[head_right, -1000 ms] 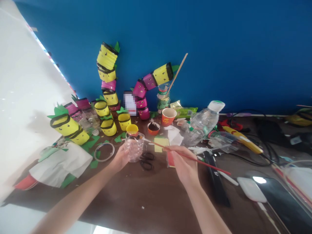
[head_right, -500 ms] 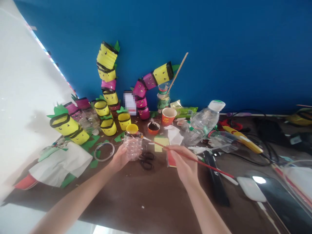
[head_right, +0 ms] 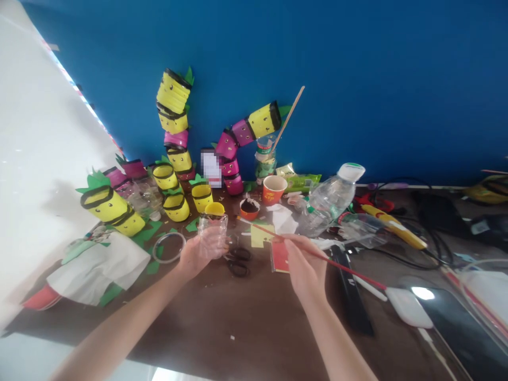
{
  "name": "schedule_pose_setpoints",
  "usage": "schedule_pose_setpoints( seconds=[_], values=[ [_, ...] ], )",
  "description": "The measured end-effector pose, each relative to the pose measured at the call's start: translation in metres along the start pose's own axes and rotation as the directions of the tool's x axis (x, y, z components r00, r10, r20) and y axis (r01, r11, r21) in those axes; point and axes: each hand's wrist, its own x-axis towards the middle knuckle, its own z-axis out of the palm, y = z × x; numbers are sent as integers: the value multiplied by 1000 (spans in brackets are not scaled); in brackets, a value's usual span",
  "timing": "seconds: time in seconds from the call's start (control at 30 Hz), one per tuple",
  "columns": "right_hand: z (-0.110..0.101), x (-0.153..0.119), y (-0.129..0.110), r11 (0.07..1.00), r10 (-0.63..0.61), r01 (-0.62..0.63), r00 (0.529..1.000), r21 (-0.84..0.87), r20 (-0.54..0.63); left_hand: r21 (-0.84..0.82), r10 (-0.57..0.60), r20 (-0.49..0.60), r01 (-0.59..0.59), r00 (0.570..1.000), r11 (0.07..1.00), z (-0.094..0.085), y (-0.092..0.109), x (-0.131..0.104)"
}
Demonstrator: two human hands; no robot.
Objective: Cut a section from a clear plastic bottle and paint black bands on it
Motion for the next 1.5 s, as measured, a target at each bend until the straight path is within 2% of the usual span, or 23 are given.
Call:
schedule_pose_setpoints(
  seconds=[0.07, 0.13, 0.4, 0.6, 0.8, 1.03, 1.13, 1.23, 1.33, 1.4, 1.47, 1.5],
  values=[
    [4, 2, -2, 987, 77, -79, 997, 144, 15, -17, 0, 7, 0, 1000, 1000, -1, -1, 1],
    [9, 2, -4, 969, 124, -131, 991, 212, 43, -17, 1, 13, -1, 1000, 1000, -2, -2, 1],
    [16, -4, 0, 951, 240, -245, 969, 187, 51, 36, -5, 1, 5, 1000, 999, 3, 0, -1],
    [15, -2, 0, 961, 203, -201, 979, 190, 4, 23, 8, -2, -8, 1000, 1000, 1, -1, -1],
    [15, -2, 0, 961, 189, -194, 981, 197, 46, 9, -4, 2, 4, 1000, 1000, 1, -1, -2],
    [10, 4, 3, 977, 145, -136, 988, 164, -46, -84, -78, -48, 73, 996, 994, 7, 9, -1],
    [9, 6, 1, 999, 42, -40, 993, 28, -108, -115, -58, -100, 47, 993, 992, 7, 11, -1],
    [13, 11, -8, 953, -148, 113, 983, -280, -106, -110, -26, -131, 12, 991, 994, 5, 8, -1],
    [22, 28, -18, 795, -280, 270, 958, -543, 66, -117, -6, -134, -10, 991, 993, 3, 6, 0],
    [29, 46, -20, 689, -276, 345, 938, -637, 209, -126, 2, -132, -19, 991, 992, 2, 5, 0],
    [36, 65, -16, 599, -233, 392, 920, -698, 316, -128, 8, -129, -25, 992, 991, 2, 5, 0],
    [39, 74, -13, 584, -220, 399, 916, -707, 335, -127, 11, -129, -28, 992, 992, 3, 5, 0]
  ],
)
